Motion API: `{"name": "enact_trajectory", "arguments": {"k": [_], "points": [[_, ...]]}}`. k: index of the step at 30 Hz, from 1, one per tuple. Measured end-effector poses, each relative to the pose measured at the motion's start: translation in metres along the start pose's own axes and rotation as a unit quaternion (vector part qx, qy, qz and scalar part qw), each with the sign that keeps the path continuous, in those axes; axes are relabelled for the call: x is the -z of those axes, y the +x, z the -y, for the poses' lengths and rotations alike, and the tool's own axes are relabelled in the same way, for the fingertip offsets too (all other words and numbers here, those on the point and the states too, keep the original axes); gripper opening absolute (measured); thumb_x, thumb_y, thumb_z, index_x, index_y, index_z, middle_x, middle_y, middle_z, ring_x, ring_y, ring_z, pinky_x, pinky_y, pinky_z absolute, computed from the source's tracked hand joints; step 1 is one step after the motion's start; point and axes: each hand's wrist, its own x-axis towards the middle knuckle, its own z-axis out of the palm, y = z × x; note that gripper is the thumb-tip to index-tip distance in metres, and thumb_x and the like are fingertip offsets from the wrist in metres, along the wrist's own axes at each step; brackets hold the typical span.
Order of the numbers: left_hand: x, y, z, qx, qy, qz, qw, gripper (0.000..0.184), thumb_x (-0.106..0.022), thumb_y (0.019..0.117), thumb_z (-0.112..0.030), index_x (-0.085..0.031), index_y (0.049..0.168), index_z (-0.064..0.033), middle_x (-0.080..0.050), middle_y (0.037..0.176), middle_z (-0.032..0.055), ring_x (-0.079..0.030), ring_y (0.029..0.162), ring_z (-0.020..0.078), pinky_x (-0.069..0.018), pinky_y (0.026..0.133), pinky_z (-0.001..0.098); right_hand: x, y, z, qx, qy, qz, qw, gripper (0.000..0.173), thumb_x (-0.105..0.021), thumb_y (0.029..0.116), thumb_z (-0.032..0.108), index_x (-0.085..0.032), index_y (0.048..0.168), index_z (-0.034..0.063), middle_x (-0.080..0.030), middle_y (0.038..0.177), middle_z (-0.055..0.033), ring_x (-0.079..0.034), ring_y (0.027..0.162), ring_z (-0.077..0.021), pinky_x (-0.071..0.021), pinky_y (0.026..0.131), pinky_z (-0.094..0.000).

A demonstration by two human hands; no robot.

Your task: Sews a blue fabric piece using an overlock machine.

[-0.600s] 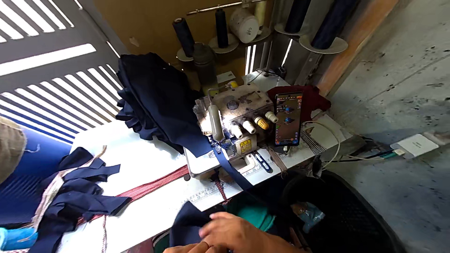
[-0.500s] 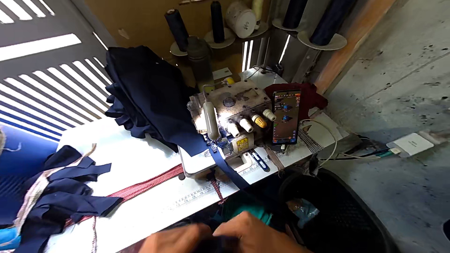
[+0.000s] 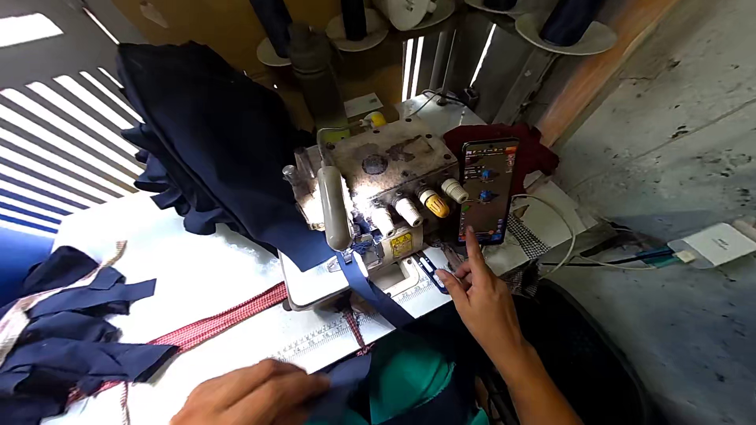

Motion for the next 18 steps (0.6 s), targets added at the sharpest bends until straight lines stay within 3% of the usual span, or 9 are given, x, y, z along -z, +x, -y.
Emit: {"name": "enact_trajectory", "arguments": {"k": [4,7,9,11,14,15,18], "points": [[-0.042,0.011,0.049,0.016,0.067,-0.062,0.996,0.024,-0.056,0.1058,-0.031,-0.072,0.103,-0.0138,-0.073,0.091,-0.0038,-0.066,0.079,-0.0035,-0.0536,0.071,0.0128,0.002,0.006,0.000,0.012,-0.015,-0.002,1.000,0.075,-0.057,0.1018,0.049,-0.040,0.157,0.0010,-0.067,0.081,-0.0073,-0.058,0.057,-0.0154,-0.0522,0.052,-0.0338],[-0.047,0.020,0.056,0.011,0.057,-0.066,0.996,0.026,-0.053,0.1075,-0.030,-0.073,0.103,-0.0122,-0.072,0.089,-0.0032,-0.065,0.079,-0.0034,-0.0529,0.071,0.0132,0.004,0.000,0.005,0.028,0.030,-0.028,0.999,0.071,-0.061,0.1017,0.043,-0.043,0.154,-0.0020,-0.065,0.085,-0.0066,-0.056,0.061,-0.0102,-0.0504,0.054,-0.0258],[-0.043,0.030,0.059,0.013,0.095,-0.077,0.992,0.027,-0.055,0.1069,-0.030,-0.075,0.102,-0.0124,-0.072,0.085,-0.0007,-0.066,0.076,0.0022,-0.0531,0.069,0.0194,0.000,-0.008,0.015,0.044,0.107,-0.031,0.993,0.059,-0.063,0.1011,0.036,-0.054,0.142,-0.0056,-0.066,0.091,-0.0058,-0.059,0.070,-0.0061,-0.0525,0.060,-0.0201],[-0.042,0.040,0.076,0.045,0.152,-0.098,0.982,0.027,-0.060,0.1027,-0.035,-0.079,0.097,-0.0161,-0.072,0.082,-0.0007,-0.067,0.076,0.0079,-0.0547,0.068,0.0286,-0.012,-0.018,0.030,0.049,0.214,0.017,0.975,0.047,-0.068,0.0978,0.037,-0.066,0.124,-0.0016,-0.070,0.101,-0.0063,-0.068,0.086,-0.0078,-0.0592,0.073,-0.0231],[-0.043,0.050,0.093,0.099,0.157,-0.133,0.974,0.021,-0.071,0.0933,-0.041,-0.080,0.097,-0.0214,-0.072,0.097,-0.0067,-0.065,0.094,0.0061,-0.0537,0.083,0.0295,-0.038,-0.023,0.049,0.065,0.368,0.118,0.920,0.049,-0.077,0.0909,0.039,-0.064,0.119,0.0008,-0.070,0.119,-0.0092,-0.069,0.110,-0.0144,-0.0604,0.093,-0.0312],[-0.043,0.051,0.090,0.098,0.162,-0.141,0.972,0.022,-0.072,0.0922,-0.039,-0.078,0.099,-0.0191,-0.070,0.101,-0.0041,-0.063,0.098,0.0085,-0.0525,0.086,0.0309,-0.044,-0.023,0.053,0.065,0.388,0.137,0.909,0.048,-0.079,0.0895,0.036,-0.064,0.118,0.0007,-0.071,0.118,-0.0084,-0.069,0.110,-0.0128,-0.0594,0.095,-0.0296],[-0.053,0.041,0.075,0.089,0.220,-0.155,0.959,0.020,-0.067,0.0979,-0.033,-0.080,0.097,-0.0173,-0.071,0.098,0.0028,-0.065,0.095,0.0181,-0.0515,0.083,0.0381,-0.050,-0.024,0.059,0.060,0.362,0.161,0.916,0.032,-0.080,0.0891,0.027,-0.068,0.106,0.0033,-0.072,0.101,-0.0018,-0.068,0.094,-0.0031,-0.0586,0.084,-0.0197]]}}
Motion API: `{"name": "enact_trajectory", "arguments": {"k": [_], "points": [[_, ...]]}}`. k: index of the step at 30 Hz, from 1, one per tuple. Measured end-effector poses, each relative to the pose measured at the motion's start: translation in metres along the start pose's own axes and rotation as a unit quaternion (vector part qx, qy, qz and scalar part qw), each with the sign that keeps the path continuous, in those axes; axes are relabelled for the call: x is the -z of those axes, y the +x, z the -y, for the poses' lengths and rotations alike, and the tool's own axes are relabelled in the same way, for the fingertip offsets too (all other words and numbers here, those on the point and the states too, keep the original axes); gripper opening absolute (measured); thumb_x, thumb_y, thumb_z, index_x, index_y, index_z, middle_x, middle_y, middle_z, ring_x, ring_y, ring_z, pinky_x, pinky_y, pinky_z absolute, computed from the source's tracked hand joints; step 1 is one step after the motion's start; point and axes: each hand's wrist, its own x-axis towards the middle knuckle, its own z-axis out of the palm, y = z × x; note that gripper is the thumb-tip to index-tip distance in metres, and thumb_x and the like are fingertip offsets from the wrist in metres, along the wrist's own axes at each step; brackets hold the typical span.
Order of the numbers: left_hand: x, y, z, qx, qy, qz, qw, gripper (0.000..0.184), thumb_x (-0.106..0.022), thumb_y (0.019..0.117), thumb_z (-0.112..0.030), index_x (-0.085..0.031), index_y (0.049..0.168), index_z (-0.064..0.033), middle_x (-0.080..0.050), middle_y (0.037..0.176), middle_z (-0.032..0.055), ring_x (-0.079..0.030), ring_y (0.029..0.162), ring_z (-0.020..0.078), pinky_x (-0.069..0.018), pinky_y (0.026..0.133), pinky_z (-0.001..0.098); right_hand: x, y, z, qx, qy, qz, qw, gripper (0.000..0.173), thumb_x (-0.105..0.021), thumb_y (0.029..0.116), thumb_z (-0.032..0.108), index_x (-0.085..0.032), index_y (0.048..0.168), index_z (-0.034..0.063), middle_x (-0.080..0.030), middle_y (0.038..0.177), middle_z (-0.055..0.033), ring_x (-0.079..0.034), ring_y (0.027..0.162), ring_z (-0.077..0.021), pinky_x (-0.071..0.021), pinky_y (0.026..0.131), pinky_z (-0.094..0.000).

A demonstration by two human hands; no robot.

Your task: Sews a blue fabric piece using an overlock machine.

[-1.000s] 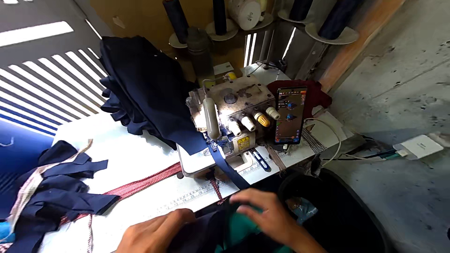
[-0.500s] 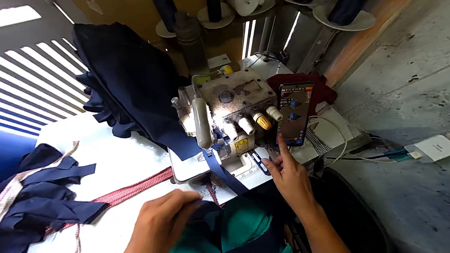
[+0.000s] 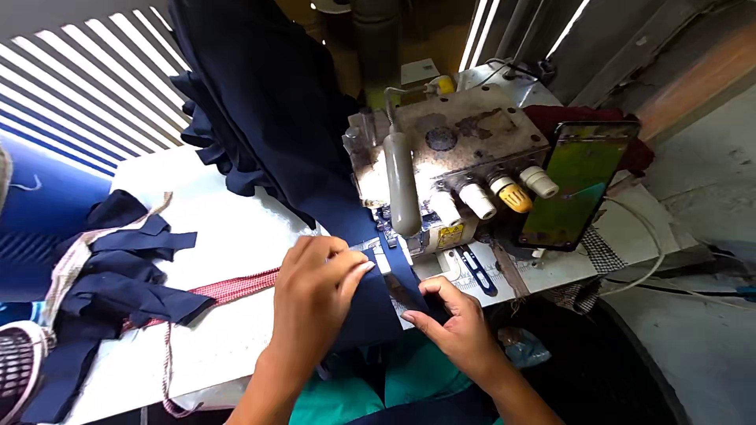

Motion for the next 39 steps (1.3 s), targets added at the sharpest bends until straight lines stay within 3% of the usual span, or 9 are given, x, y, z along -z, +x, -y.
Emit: {"name": "enact_trajectory", "arguments": {"k": [4,6,8,10,16,21,30,33,39], "points": [[-0.003,-0.030,-0.022,-0.021,0.087,-0.001,0.996,0.030,-0.058,0.1046,-0.032,-0.077,0.117,-0.0132,-0.074,0.113,0.0081,-0.068,0.104,0.0245,-0.0522,0.089,0.0414,0.006,0.000,0.009,-0.006,-0.058,0.034,0.998,0.017,-0.075,0.0907,0.026,-0.073,0.092,0.0085,-0.071,0.089,0.0025,-0.066,0.083,0.0013,-0.0560,0.075,-0.0141],[-0.010,-0.041,-0.029,-0.028,0.086,0.001,0.996,0.032,-0.056,0.1053,-0.031,-0.073,0.126,-0.0130,-0.071,0.123,0.0081,-0.065,0.113,0.0240,-0.0486,0.098,0.0426,0.015,0.002,0.025,-0.043,0.112,0.079,0.990,0.014,-0.073,0.0939,0.020,-0.069,0.092,0.0060,-0.069,0.083,0.0014,-0.066,0.075,-0.0015,-0.0563,0.067,-0.0172],[-0.021,-0.043,-0.038,-0.037,0.074,0.000,0.997,0.033,-0.055,0.1052,-0.028,-0.071,0.129,-0.0128,-0.070,0.131,0.0063,-0.064,0.121,0.0217,-0.0438,0.108,0.0439,0.020,0.007,0.042,-0.083,0.346,0.121,0.927,0.012,-0.065,0.1005,0.018,-0.064,0.096,0.0069,-0.069,0.079,-0.0013,-0.068,0.071,-0.0068,-0.0580,0.066,-0.0233],[-0.029,-0.040,-0.043,-0.039,0.063,-0.010,0.997,0.031,-0.054,0.1044,-0.023,-0.071,0.127,-0.0110,-0.070,0.131,0.0055,-0.063,0.124,0.0205,-0.0414,0.111,0.0455,0.020,0.014,0.057,-0.092,0.451,0.128,0.878,0.014,-0.060,0.1033,0.022,-0.063,0.102,0.0077,-0.069,0.079,-0.0038,-0.068,0.071,-0.0109,-0.0583,0.067,-0.0267],[-0.031,-0.030,-0.033,-0.027,0.028,-0.030,0.999,0.025,-0.056,0.1024,-0.014,-0.075,0.117,-0.0103,-0.073,0.125,0.0049,-0.066,0.120,0.0210,-0.0425,0.111,0.0469,0.012,0.006,0.074,-0.049,0.322,0.107,0.939,0.012,-0.064,0.1012,0.014,-0.063,0.101,0.0028,-0.072,0.085,-0.0058,-0.070,0.079,-0.0066,-0.0584,0.070,-0.0209],[-0.031,-0.033,-0.033,-0.011,0.017,-0.040,0.999,0.022,-0.060,0.1011,-0.014,-0.075,0.116,-0.0124,-0.073,0.125,0.0032,-0.066,0.119,0.0185,-0.0440,0.107,0.0435,0.002,-0.017,0.061,-0.021,0.167,0.046,0.985,0.014,-0.072,0.0954,0.014,-0.068,0.088,0.0022,-0.071,0.089,-0.0065,-0.068,0.096,-0.0133,-0.0562,0.087,-0.0291],[-0.038,-0.030,-0.048,-0.034,0.072,-0.009,0.997,0.028,-0.056,0.1022,-0.028,-0.076,0.112,-0.0124,-0.070,0.122,0.0090,-0.062,0.118,0.0275,-0.0390,0.108,0.0493,0.010,0.005,0.077,0.031,0.204,0.012,0.978,0.015,-0.069,0.0984,0.018,-0.067,0.094,0.0033,-0.068,0.090,-0.0043,-0.066,0.093,-0.0077,-0.0571,0.082,-0.0226],[-0.036,-0.027,-0.048,-0.021,0.091,-0.004,0.996,0.028,-0.054,0.1024,-0.025,-0.077,0.111,-0.0132,-0.070,0.124,0.0079,-0.062,0.120,0.0296,-0.0384,0.109,0.0556,0.009,0.007,0.078,0.036,0.196,0.024,0.980,0.015,-0.069,0.0985,0.018,-0.067,0.094,0.0030,-0.068,0.092,-0.0044,-0.067,0.093,-0.0074,-0.0570,0.082,-0.0217],[-0.035,-0.034,-0.045,0.011,0.065,-0.037,0.997,0.032,-0.050,0.1038,-0.022,-0.075,0.119,-0.0098,-0.073,0.126,0.0056,-0.064,0.123,0.0249,-0.0365,0.112,0.0549,0.007,-0.005,0.073,0.018,0.182,0.019,0.983,0.015,-0.070,0.0978,0.016,-0.068,0.092,0.0028,-0.068,0.090,-0.0051,-0.067,0.095,-0.0095,-0.0568,0.084,-0.0233]]}}
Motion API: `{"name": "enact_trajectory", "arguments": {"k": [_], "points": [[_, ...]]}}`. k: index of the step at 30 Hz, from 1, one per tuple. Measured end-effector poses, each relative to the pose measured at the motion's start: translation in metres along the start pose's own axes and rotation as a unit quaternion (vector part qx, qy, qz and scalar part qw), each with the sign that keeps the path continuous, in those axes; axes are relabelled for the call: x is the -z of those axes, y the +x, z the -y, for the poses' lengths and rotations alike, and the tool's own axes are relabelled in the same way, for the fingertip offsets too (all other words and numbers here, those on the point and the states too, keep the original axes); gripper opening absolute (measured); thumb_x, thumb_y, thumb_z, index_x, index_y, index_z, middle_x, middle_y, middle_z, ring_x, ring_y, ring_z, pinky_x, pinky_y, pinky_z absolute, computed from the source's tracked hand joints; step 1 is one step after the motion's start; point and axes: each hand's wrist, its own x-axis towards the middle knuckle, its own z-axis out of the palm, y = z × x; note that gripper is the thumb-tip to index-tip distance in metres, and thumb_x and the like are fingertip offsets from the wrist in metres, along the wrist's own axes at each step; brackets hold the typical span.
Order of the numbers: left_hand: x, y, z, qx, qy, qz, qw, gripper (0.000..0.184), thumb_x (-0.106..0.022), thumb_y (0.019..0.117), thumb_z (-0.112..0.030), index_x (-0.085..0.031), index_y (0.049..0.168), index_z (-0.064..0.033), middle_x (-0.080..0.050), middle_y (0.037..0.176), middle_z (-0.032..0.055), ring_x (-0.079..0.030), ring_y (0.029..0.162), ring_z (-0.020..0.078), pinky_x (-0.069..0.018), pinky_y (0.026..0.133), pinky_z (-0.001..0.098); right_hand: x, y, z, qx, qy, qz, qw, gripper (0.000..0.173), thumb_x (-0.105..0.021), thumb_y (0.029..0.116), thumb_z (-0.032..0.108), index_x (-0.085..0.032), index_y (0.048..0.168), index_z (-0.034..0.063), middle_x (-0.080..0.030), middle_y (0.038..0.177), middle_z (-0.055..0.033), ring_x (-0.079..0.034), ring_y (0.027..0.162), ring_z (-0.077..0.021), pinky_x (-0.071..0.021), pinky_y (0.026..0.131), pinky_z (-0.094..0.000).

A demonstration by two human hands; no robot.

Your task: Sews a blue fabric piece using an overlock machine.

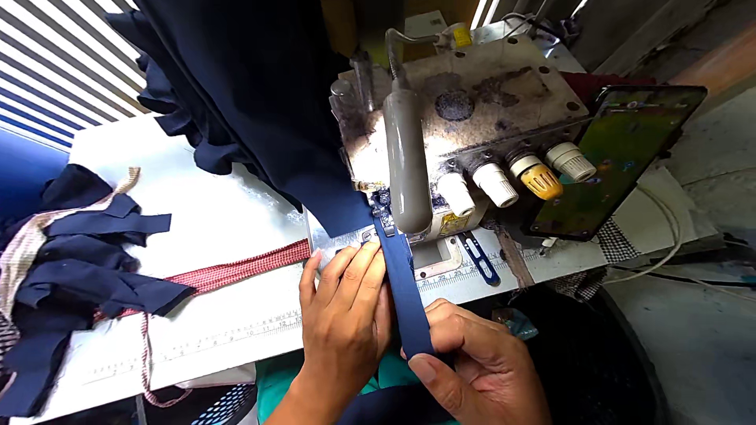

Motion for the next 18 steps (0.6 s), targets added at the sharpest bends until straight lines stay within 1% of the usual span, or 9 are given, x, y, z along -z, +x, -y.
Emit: {"name": "enact_trajectory", "arguments": {"k": [4,8,12,13,15,17,18], "points": [[0.002,0.003,0.006,-0.004,0.000,0.005,1.000,0.032,-0.052,0.1041,-0.025,-0.075,0.121,-0.0100,-0.072,0.127,0.0050,-0.064,0.123,0.0238,-0.0360,0.114,0.0556,0.001,-0.004,-0.001,-0.003,-0.024,-0.006,1.000,0.015,-0.071,0.0967,0.016,-0.067,0.089,0.0039,-0.068,0.090,-0.0045,-0.067,0.094,-0.0102,-0.0568,0.084,-0.0241],[0.003,0.004,0.010,-0.008,0.000,0.017,1.000,0.032,-0.053,0.1041,-0.027,-0.075,0.122,-0.0104,-0.071,0.130,0.0042,-0.062,0.127,0.0227,-0.0337,0.116,0.0556,0.004,-0.010,-0.003,-0.013,-0.041,-0.004,0.999,0.015,-0.070,0.0968,0.017,-0.067,0.089,0.0048,-0.069,0.090,-0.0041,-0.067,0.096,-0.0105,-0.0574,0.085,-0.0246],[0.002,0.001,0.010,-0.006,0.000,0.023,1.000,0.034,-0.054,0.1042,-0.029,-0.074,0.125,-0.0109,-0.070,0.133,0.0036,-0.060,0.129,0.0227,-0.0326,0.116,0.0560,0.007,-0.025,-0.013,-0.033,-0.083,-0.020,0.996,0.016,-0.072,0.0957,0.018,-0.067,0.085,0.0071,-0.070,0.088,-0.0028,-0.069,0.093,-0.0109,-0.0590,0.083,-0.0255],[0.002,0.001,0.010,-0.004,-0.004,0.023,1.000,0.034,-0.055,0.1040,-0.029,-0.073,0.126,-0.0107,-0.070,0.132,0.0038,-0.061,0.128,0.0226,-0.0327,0.116,0.0562,0.007,-0.030,-0.020,-0.042,-0.102,-0.029,0.994,0.016,-0.073,0.0945,0.018,-0.067,0.084,0.0074,-0.071,0.087,-0.0025,-0.070,0.092,-0.0106,-0.0595,0.082,-0.0252],[0.002,0.000,0.012,-0.003,-0.015,0.017,1.000,0.033,-0.056,0.1032,-0.028,-0.073,0.126,-0.0101,-0.071,0.130,0.0040,-0.062,0.126,0.0221,-0.0338,0.116,0.0561,0.005,-0.040,-0.039,-0.070,-0.132,-0.049,0.988,0.016,-0.073,0.0940,0.019,-0.069,0.083,0.0082,-0.071,0.087,-0.0011,-0.070,0.087,-0.0079,-0.0596,0.076,-0.0214],[0.003,0.000,0.014,-0.003,-0.024,0.016,1.000,0.033,-0.056,0.1034,-0.028,-0.073,0.125,-0.0107,-0.072,0.128,0.0031,-0.062,0.127,0.0213,-0.0337,0.116,0.0555,0.005,-0.044,-0.052,-0.093,-0.125,-0.064,0.986,0.016,-0.071,0.0950,0.018,-0.072,0.084,0.0072,-0.072,0.087,-0.0010,-0.069,0.082,-0.0064,-0.0587,0.070,-0.0190],[0.003,0.001,0.015,-0.004,-0.027,0.017,0.999,0.032,-0.056,0.1036,-0.028,-0.073,0.125,-0.0116,-0.072,0.129,0.0024,-0.061,0.127,0.0214,-0.0331,0.116,0.0558,0.004,-0.044,-0.054,-0.093,-0.125,-0.067,0.986,0.016,-0.071,0.0953,0.018,-0.072,0.084,0.0071,-0.072,0.086,-0.0009,-0.069,0.082,-0.0061,-0.0583,0.070,-0.0184]]}}
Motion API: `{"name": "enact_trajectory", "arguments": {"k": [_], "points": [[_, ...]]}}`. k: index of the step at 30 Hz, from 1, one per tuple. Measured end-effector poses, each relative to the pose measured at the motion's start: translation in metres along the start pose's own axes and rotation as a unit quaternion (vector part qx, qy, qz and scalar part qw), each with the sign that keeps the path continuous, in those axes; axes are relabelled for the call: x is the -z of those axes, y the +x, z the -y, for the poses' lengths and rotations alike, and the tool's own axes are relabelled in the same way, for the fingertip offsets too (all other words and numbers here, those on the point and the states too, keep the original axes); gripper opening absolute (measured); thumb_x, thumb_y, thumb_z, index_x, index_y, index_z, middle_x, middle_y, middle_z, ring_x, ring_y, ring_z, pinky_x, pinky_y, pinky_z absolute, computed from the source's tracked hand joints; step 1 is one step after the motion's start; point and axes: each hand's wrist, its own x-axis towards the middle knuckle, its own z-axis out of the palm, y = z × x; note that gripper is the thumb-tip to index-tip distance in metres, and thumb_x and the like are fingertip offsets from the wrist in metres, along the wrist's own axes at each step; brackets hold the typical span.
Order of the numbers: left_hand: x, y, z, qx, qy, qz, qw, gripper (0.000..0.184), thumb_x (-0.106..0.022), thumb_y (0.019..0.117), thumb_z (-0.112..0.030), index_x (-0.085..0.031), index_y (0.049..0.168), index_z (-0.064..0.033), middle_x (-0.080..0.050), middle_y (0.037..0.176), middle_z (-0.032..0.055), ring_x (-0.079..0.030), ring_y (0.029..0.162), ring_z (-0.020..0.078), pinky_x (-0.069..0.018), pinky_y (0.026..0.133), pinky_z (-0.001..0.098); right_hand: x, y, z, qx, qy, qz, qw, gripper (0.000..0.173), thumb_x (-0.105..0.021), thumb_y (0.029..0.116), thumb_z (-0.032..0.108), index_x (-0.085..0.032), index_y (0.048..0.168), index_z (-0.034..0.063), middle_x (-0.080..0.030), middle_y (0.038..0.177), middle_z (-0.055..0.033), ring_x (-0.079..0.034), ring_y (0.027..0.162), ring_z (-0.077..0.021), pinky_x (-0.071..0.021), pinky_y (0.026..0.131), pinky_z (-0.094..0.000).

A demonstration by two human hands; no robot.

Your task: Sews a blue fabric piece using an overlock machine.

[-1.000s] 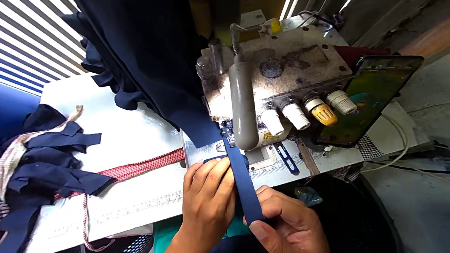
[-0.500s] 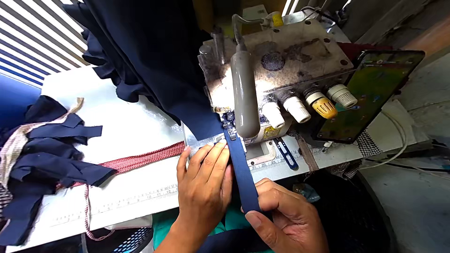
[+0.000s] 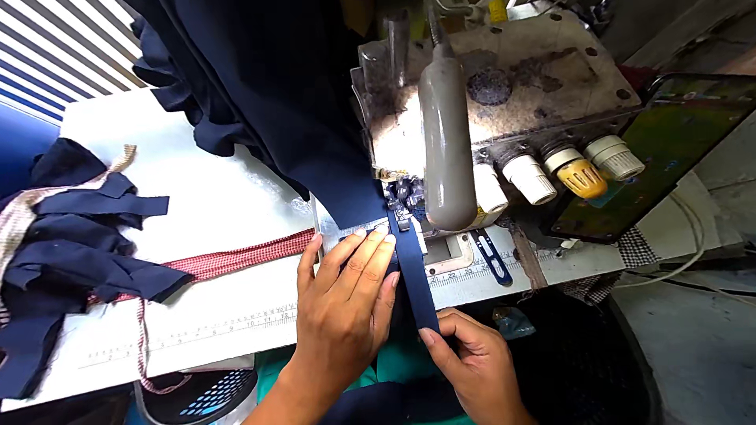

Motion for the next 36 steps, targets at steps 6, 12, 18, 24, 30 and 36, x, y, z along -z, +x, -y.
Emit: {"name": "enact_trajectory", "arguments": {"k": [6,12,18,24,30,36], "points": [[0.003,0.013,0.009,-0.004,-0.001,0.018,1.000,0.032,-0.055,0.1047,-0.030,-0.075,0.123,-0.0125,-0.071,0.131,0.0003,-0.059,0.132,0.0202,-0.0282,0.120,0.0591,-0.004,0.009,0.009,0.040,-0.031,-0.012,0.999,0.016,-0.071,0.0945,0.018,-0.071,0.082,0.0080,-0.071,0.087,0.0002,-0.069,0.085,-0.0049,-0.0582,0.073,-0.0169],[0.001,0.025,0.021,-0.019,-0.024,0.025,0.999,0.034,-0.053,0.1050,-0.029,-0.073,0.126,-0.0114,-0.068,0.137,0.0010,-0.057,0.134,0.0191,-0.0288,0.121,0.0565,-0.009,0.021,0.011,0.053,-0.055,-0.018,0.997,0.014,-0.071,0.0936,0.015,-0.072,0.083,0.0064,-0.072,0.089,-0.0013,-0.069,0.086,-0.0047,-0.0585,0.074,-0.0173],[0.017,-0.007,0.015,0.038,-0.027,-0.024,0.999,0.061,-0.067,0.0951,-0.041,-0.054,0.146,-0.0096,-0.049,0.153,0.0193,-0.043,0.144,0.0369,-0.0301,0.118,0.0634,-0.008,0.025,-0.005,0.056,-0.038,0.000,0.998,0.009,-0.072,0.0925,0.011,-0.074,0.090,0.0023,-0.073,0.095,-0.0044,-0.070,0.090,-0.0066,-0.0601,0.079,-0.0206],[0.001,-0.093,0.014,0.156,0.001,-0.043,0.987,0.095,-0.074,0.0758,-0.031,-0.031,0.151,0.0082,-0.031,0.151,0.0366,-0.031,0.145,0.0417,-0.0256,0.121,0.0471,0.058,0.019,-0.010,0.108,-0.220,-0.119,0.962,0.018,-0.065,0.0991,0.023,-0.075,0.103,0.0080,-0.072,0.112,-0.0054,-0.067,0.110,-0.0119,-0.0580,0.093,-0.0288],[0.043,-0.109,0.052,0.191,-0.154,0.041,0.969,0.018,-0.065,0.0938,-0.013,-0.073,0.099,0.0018,-0.075,0.095,0.0075,-0.071,0.090,0.0062,-0.0589,0.083,0.0245,0.133,0.071,0.001,0.109,-0.231,-0.312,0.915,0.056,-0.064,0.0987,0.022,-0.046,0.143,-0.0070,-0.055,0.138,-0.0227,-0.059,0.123,-0.0226,-0.0536,0.099,-0.0346],[0.042,-0.093,0.087,0.189,-0.300,0.072,0.932,0.026,-0.068,0.0964,-0.019,-0.068,0.120,-0.0070,-0.075,0.095,-0.0060,-0.069,0.077,0.0004,-0.0605,0.071,0.0206,0.137,0.109,0.006,0.036,-0.152,-0.281,0.947,0.083,-0.079,0.0870,0.031,-0.038,0.156,0.0119,-0.060,0.135,-0.0123,-0.065,0.115,-0.0162,-0.0576,0.094,-0.0330]]}}
